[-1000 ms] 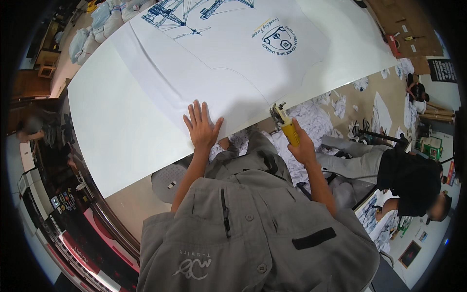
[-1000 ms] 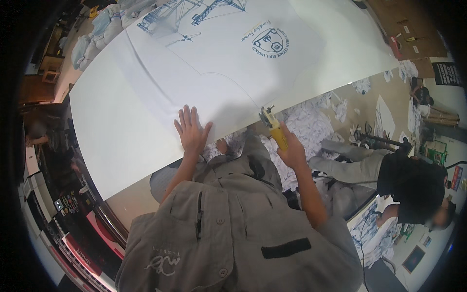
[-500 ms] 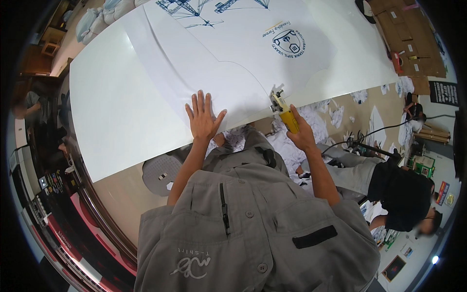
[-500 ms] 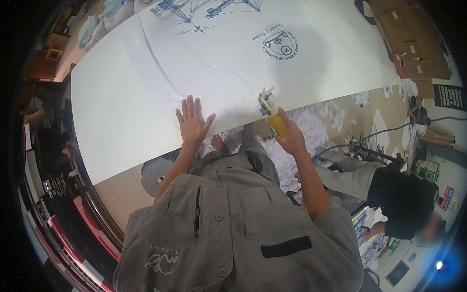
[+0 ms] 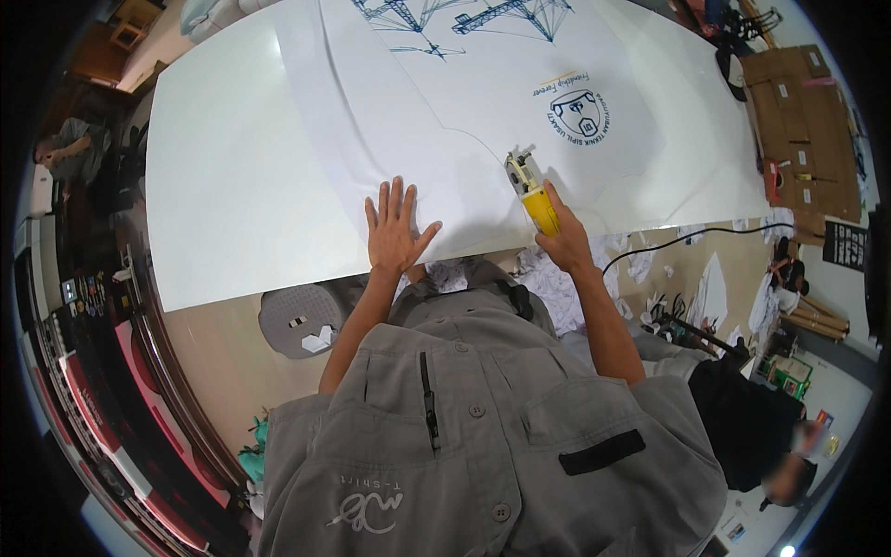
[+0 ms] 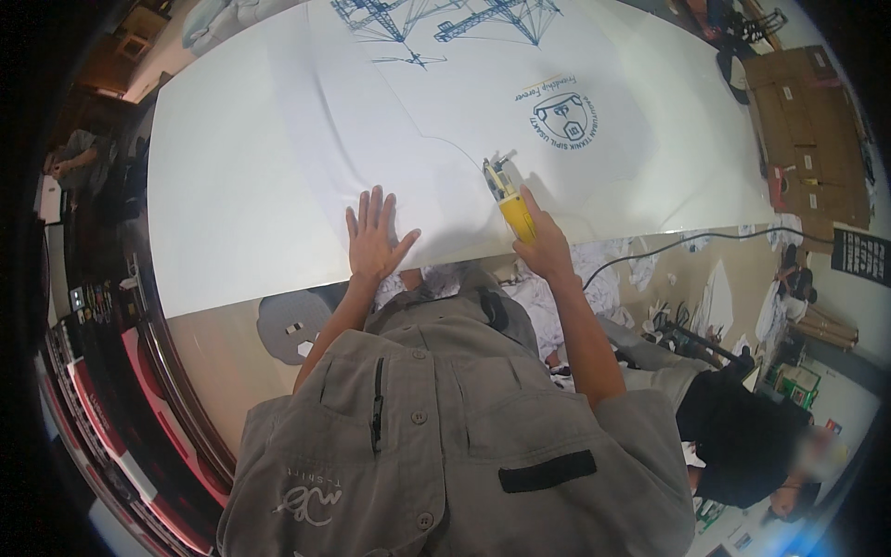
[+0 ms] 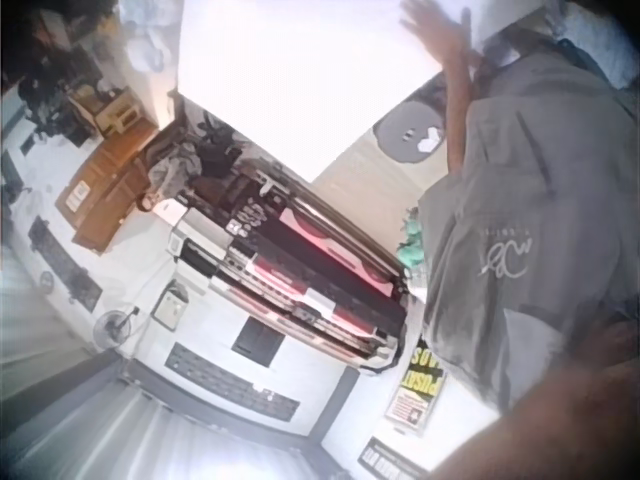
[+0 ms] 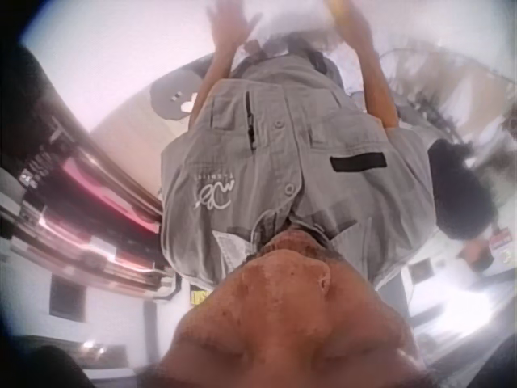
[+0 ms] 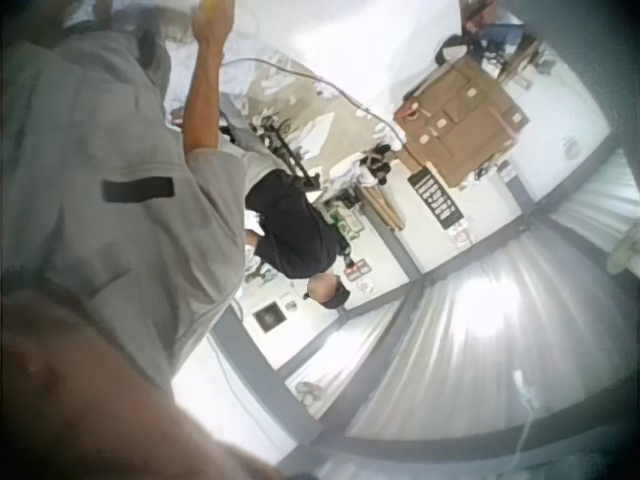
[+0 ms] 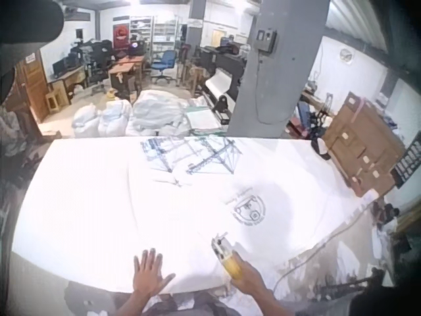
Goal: The person uses a yellow electric fabric cutter to cut a large white sheet of fabric laid out on a table. They follow a pre-drawn pattern on the fabric, cutting out a specific shape. After cutting, they lift the cut piece and place it aside before continuing to cut another section of the fabric.
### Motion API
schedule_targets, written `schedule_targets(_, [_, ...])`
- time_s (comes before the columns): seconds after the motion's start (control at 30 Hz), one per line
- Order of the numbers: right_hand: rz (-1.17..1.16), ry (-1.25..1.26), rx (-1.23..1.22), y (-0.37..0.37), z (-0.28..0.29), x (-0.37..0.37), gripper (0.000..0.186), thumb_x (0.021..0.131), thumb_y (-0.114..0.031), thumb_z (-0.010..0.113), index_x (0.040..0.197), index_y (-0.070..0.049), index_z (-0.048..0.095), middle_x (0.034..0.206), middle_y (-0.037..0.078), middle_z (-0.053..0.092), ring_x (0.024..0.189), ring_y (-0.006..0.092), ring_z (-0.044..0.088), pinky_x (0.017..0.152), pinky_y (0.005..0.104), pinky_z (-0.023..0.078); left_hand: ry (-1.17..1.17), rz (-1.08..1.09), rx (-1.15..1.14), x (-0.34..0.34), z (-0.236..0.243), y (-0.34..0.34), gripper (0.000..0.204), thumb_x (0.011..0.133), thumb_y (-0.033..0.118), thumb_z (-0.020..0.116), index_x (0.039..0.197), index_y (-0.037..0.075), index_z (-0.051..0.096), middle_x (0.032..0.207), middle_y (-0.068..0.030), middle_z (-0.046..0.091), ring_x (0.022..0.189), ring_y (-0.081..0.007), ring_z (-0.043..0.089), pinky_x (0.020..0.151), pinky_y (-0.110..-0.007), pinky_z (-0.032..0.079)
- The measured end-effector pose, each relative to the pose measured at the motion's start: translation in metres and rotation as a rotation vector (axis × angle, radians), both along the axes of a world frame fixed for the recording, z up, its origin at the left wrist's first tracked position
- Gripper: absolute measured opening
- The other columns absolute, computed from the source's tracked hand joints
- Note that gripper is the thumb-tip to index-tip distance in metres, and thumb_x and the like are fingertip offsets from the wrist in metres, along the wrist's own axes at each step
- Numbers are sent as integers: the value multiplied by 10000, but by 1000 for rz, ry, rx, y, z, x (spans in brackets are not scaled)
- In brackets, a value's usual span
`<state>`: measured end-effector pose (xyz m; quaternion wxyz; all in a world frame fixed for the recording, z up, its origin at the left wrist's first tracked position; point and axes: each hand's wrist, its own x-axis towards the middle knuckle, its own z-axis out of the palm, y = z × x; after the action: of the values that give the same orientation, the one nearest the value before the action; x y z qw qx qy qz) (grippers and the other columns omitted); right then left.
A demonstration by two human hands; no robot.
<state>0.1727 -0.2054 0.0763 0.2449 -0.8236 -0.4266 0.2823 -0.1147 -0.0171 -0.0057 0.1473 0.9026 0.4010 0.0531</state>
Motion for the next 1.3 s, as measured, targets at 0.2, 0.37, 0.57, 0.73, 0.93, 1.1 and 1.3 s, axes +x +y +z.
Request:
schedule_targets(0.2, [63,-8,37,44,-1,17,1018,758,-91,693,1676,-269,291,1153,245,661,1090,450,652,967,482,518,-4,4,9,1,1,1,911,957,712,551,1617,103,396,1733,-144,244,1614,-359,163,1290,-623,112])
schedule_targets(0.37, [124,-45,8,74,0,27,1014,760,-110,703,1672,-290,299,1153,237,671,1107,445,656,968,490,522,-21,24,19,0,1,0,897,953,711,558,1606,111,421,1731,-131,260,1611,-357,180,1289,-622,125])
schedule_targets(0.57, [191,-24,8,103,-2,32,1012,762,-103,704,1667,-315,304,1229,229,668,1168,433,645,1009,483,514,-37,30,2,0,0,-1,891,950,701,574,1605,116,421,1728,-126,270,1609,-359,187,1288,-623,132])
schedule_targets(0.73, [222,-13,-87,132,9,23,1055,754,-63,714,1671,-359,284,1397,230,631,1264,425,620,1068,435,501,-38,29,13,0,-2,-2,893,951,696,577,1604,110,414,1720,-135,284,1604,-364,200,1283,-633,138])
schedule_targets(0.93, [284,-30,-82,155,7,7,1039,769,-105,716,1674,-348,267,1227,223,657,1171,432,644,1019,499,516,-33,33,9,0,-2,-2,902,949,703,576,1607,110,406,1717,-147,284,1602,-369,205,1278,-640,141])
schedule_targets(1.1, [230,-62,-89,144,1,-9,1058,781,-104,718,1687,-331,222,1164,238,652,1129,448,653,984,515,529,-35,87,-23,1,2,3,901,954,729,538,1617,134,400,1726,-125,273,1608,-357,191,1283,-638,130])
schedule_targets(1.3, [124,-11,-92,134,3,-28,1061,783,-50,711,1695,-277,218,1225,253,660,1154,458,653,1000,502,522,78,108,-24,-4,2,12,880,961,752,505,1618,173,421,1741,-81,258,1618,-331,171,1281,-659,111])
